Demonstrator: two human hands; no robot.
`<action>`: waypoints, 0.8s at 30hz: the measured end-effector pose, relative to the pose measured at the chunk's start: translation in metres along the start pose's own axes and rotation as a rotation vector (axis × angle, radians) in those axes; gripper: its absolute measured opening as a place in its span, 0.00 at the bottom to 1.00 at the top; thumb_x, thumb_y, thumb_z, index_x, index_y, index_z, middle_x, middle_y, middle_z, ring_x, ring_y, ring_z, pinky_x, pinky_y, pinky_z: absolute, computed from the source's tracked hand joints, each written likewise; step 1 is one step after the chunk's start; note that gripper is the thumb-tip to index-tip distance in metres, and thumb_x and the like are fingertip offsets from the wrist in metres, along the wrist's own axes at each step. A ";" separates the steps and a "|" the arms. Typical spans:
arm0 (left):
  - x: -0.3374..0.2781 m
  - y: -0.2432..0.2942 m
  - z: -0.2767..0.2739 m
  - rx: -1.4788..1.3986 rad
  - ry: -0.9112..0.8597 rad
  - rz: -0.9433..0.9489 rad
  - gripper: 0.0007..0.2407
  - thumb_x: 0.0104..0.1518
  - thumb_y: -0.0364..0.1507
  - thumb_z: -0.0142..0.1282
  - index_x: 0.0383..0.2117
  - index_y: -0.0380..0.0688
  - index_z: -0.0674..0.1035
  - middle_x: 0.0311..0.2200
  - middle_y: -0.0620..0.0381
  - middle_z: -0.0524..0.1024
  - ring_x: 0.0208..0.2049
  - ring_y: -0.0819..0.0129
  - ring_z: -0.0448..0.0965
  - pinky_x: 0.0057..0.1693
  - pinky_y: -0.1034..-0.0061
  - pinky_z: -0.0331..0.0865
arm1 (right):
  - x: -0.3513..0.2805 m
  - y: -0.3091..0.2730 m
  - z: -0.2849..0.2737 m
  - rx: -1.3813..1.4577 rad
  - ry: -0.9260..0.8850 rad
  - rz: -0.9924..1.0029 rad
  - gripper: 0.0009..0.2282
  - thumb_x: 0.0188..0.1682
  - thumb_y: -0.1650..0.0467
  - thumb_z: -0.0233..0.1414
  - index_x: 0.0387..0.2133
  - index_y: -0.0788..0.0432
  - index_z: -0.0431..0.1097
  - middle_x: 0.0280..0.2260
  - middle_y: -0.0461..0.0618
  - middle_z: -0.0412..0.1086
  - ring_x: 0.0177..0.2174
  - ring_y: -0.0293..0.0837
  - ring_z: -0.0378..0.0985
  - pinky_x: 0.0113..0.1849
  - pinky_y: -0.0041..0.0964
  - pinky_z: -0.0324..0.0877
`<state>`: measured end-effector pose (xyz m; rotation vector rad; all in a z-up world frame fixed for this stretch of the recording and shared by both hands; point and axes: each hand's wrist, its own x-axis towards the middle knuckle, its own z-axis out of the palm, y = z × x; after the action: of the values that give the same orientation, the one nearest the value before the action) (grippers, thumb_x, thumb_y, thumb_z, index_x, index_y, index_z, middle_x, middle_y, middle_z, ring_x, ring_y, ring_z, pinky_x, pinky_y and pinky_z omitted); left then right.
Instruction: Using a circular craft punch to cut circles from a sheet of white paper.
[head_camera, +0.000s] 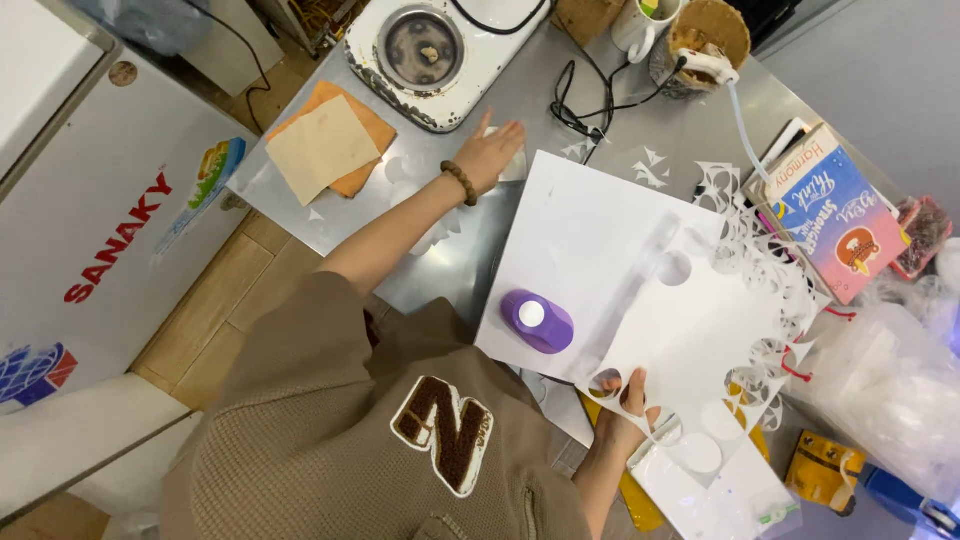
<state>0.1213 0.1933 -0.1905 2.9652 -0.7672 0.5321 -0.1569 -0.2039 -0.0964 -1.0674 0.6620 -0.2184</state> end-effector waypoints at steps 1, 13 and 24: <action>0.004 0.007 -0.029 -0.004 0.001 0.016 0.26 0.44 0.16 0.48 0.55 0.37 0.72 0.59 0.46 0.73 0.62 0.60 0.70 0.68 0.47 0.41 | -0.002 -0.002 0.006 0.008 0.013 -0.005 0.14 0.54 0.70 0.60 0.39 0.68 0.62 0.27 0.51 0.68 0.23 0.41 0.69 0.28 0.38 0.70; -0.002 0.158 -0.206 -0.589 -0.661 0.314 0.34 0.44 0.49 0.63 0.58 0.45 0.72 0.42 0.50 0.80 0.41 0.49 0.81 0.43 0.57 0.75 | -0.040 -0.019 0.024 -0.141 -0.054 -0.139 0.14 0.55 0.68 0.54 0.44 0.69 0.67 0.27 0.56 0.71 0.21 0.42 0.73 0.23 0.36 0.70; 0.026 0.160 -0.189 -0.539 -0.393 0.038 0.22 0.48 0.47 0.63 0.41 0.44 0.80 0.35 0.50 0.81 0.30 0.52 0.82 0.36 0.60 0.75 | -0.055 -0.008 0.033 -0.217 -0.042 -0.167 0.14 0.52 0.65 0.54 0.37 0.67 0.69 0.28 0.50 0.73 0.19 0.41 0.74 0.24 0.34 0.72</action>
<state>0.0066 0.0624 -0.0127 2.5622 -0.8298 -0.2418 -0.1790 -0.1575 -0.0571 -1.3347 0.5678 -0.2717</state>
